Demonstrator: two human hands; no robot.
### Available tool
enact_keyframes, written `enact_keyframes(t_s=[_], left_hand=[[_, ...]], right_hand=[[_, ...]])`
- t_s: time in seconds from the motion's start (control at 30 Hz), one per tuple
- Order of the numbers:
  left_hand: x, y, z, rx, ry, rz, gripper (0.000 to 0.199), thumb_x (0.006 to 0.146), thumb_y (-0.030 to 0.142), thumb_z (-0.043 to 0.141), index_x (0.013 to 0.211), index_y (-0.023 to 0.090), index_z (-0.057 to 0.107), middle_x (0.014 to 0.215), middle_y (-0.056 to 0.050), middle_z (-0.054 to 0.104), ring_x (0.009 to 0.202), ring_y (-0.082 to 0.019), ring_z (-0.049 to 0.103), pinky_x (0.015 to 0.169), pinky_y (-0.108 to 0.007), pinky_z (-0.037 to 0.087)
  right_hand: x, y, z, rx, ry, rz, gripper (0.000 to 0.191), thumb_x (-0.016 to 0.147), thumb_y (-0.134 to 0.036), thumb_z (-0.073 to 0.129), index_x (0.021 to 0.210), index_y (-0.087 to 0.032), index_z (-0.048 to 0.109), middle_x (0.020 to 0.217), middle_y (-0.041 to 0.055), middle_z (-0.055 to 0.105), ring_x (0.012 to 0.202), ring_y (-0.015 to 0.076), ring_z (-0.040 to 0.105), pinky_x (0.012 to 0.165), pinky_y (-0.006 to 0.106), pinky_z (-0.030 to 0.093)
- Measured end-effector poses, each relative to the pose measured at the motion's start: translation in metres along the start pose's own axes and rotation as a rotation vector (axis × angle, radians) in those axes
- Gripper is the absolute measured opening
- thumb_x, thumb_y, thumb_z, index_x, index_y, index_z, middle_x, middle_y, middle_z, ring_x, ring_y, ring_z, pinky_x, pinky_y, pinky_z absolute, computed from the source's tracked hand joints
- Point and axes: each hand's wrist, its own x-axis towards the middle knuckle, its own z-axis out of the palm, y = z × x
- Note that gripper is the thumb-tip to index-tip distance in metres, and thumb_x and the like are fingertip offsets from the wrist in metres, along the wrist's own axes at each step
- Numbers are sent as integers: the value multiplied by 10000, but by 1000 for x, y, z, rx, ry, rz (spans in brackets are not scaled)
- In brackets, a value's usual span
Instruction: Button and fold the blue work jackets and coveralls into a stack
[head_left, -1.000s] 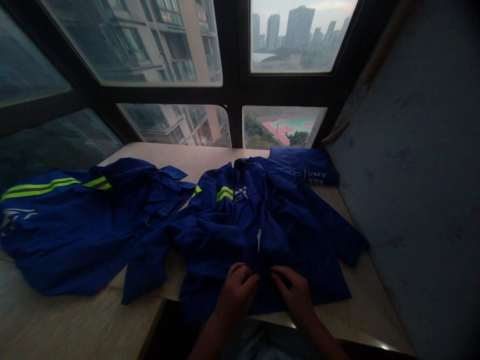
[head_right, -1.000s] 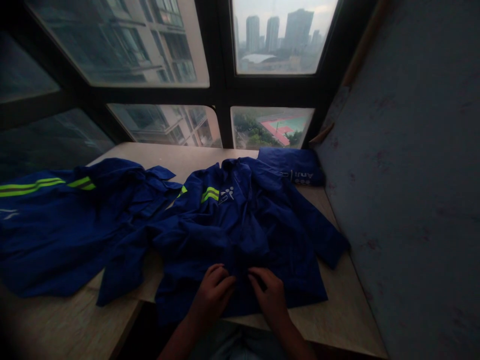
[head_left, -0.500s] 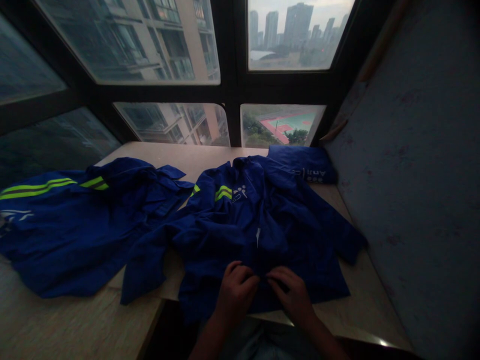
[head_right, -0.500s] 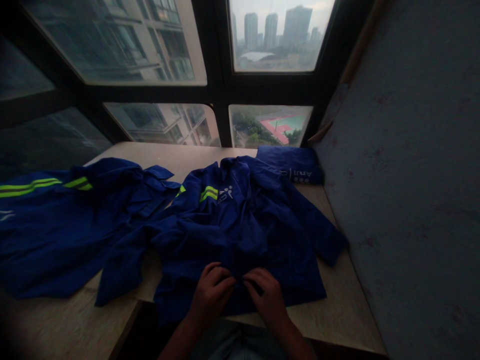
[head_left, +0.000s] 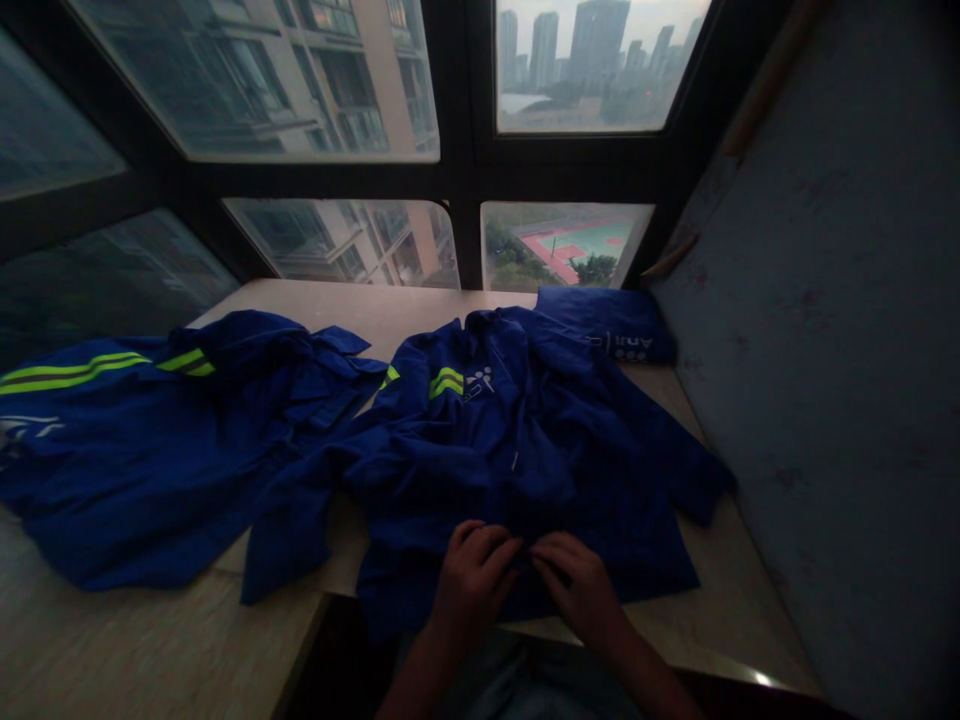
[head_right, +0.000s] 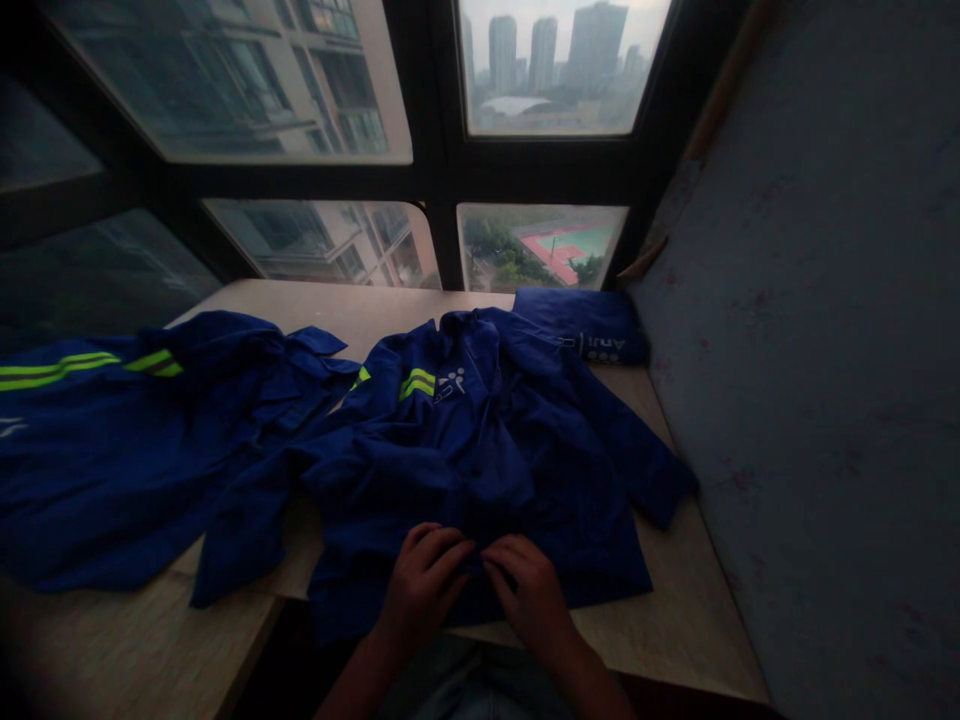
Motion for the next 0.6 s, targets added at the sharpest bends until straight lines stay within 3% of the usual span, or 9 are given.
enact_keyframes(t_s=[0.33,0.47,0.6], left_hand=[[2,3,4,3,-42,-2,203,945,164,480,1015,209,666,914,-42,726,819,-176,624,812,-371,394],[3,4,2,-41,-76,-14,176,928,166,497,994,215,653,916,-25,726,818,-189,611,810,-383,379],[1,6,1,-89,-127,-37,161,897,149,512,961,216,644,900,-31,719,820,-199,611,820,-394,395]], right_hand=[[0,0,-3,-48,-5,-76,240,943,-181,511,1045,-241,720,948,67,706,887,192,660,801,322,548],[-4,3,-3,-91,-28,-113,198,907,-174,572,1060,-230,683,992,66,697,919,201,656,814,321,543],[-6,7,5,-142,16,-174,215,926,-121,503,1019,-234,661,947,51,699,881,193,658,785,312,537]])
